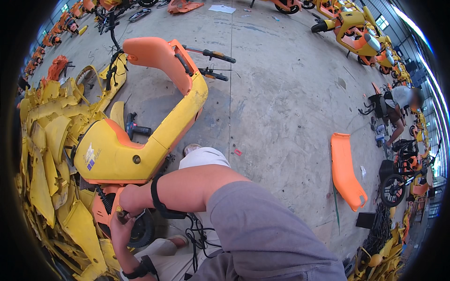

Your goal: The person unscrews and removes bolts from the yellow and orange body panels of a scooter using a wrench and by hand.

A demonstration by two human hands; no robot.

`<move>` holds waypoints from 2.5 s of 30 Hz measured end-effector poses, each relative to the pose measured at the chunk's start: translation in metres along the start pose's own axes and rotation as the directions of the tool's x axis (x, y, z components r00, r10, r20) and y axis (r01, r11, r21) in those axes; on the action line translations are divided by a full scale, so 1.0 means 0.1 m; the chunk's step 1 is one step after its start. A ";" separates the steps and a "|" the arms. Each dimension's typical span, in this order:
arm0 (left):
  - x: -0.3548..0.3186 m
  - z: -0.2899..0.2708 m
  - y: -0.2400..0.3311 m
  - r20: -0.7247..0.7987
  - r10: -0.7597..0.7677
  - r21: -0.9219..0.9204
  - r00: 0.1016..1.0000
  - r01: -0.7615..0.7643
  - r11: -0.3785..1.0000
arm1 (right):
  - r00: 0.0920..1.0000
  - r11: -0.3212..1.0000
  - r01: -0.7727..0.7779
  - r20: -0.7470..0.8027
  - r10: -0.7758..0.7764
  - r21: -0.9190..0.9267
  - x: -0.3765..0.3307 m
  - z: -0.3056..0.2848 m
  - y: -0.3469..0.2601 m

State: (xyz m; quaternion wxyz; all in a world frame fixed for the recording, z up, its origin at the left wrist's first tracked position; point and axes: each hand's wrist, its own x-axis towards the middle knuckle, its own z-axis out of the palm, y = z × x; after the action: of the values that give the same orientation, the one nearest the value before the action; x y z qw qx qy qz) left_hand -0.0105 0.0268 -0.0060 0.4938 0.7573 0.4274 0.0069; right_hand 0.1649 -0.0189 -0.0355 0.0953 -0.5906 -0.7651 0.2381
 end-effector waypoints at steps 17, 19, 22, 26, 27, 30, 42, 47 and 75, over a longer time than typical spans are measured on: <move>0.04 -0.02 -0.13 -0.072 0.042 -0.067 0.996 -0.047 0.997 | 0.996 0.992 -0.089 0.015 0.088 0.088 -0.03 -0.11 0.01; 0.03 -0.01 -0.10 -0.076 0.041 -0.051 0.996 -0.044 0.998 | 0.995 0.991 -0.099 0.016 0.098 0.093 -0.02 -0.09 0.03; 0.04 0.03 -0.08 -0.087 0.048 -0.030 0.995 -0.051 0.998 | 0.996 0.996 -0.073 -0.041 0.075 0.060 -0.01 -0.03 0.06; 0.07 0.08 -0.17 -0.143 0.071 -0.024 0.987 -0.075 0.997 | 0.994 0.988 -0.092 -0.046 0.098 0.125 -0.06 -0.09 0.08; 0.09 0.10 -0.22 -0.148 0.065 -0.031 0.987 -0.071 0.997 | 0.992 0.981 -0.112 -0.041 0.120 0.156 -0.04 -0.10 0.08; 0.11 0.12 -0.25 -0.193 0.129 -0.098 0.973 -0.149 0.984 | 0.987 0.976 -0.130 -0.066 0.144 0.174 -0.02 -0.08 0.11; 0.07 0.04 -0.25 -0.319 0.047 -0.024 0.946 -0.058 0.998 | 0.988 0.987 -0.103 -0.101 0.116 0.125 0.12 -0.06 0.01; 0.07 -0.04 -0.33 -0.330 0.031 -0.054 0.944 -0.052 0.997 | 0.989 0.987 -0.110 -0.083 0.120 0.114 0.19 -0.06 -0.04; -0.21 -0.27 -0.39 -0.539 0.192 0.097 0.820 -0.166 0.981 | 0.967 0.964 -0.253 0.062 0.248 0.086 0.49 -0.23 0.32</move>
State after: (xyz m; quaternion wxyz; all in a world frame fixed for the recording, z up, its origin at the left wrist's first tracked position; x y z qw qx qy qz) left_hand -0.0611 0.0389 -0.0127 0.3311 0.7716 0.4773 0.2591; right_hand 0.1876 0.0397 -0.0376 0.0727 -0.6714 -0.6743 0.2987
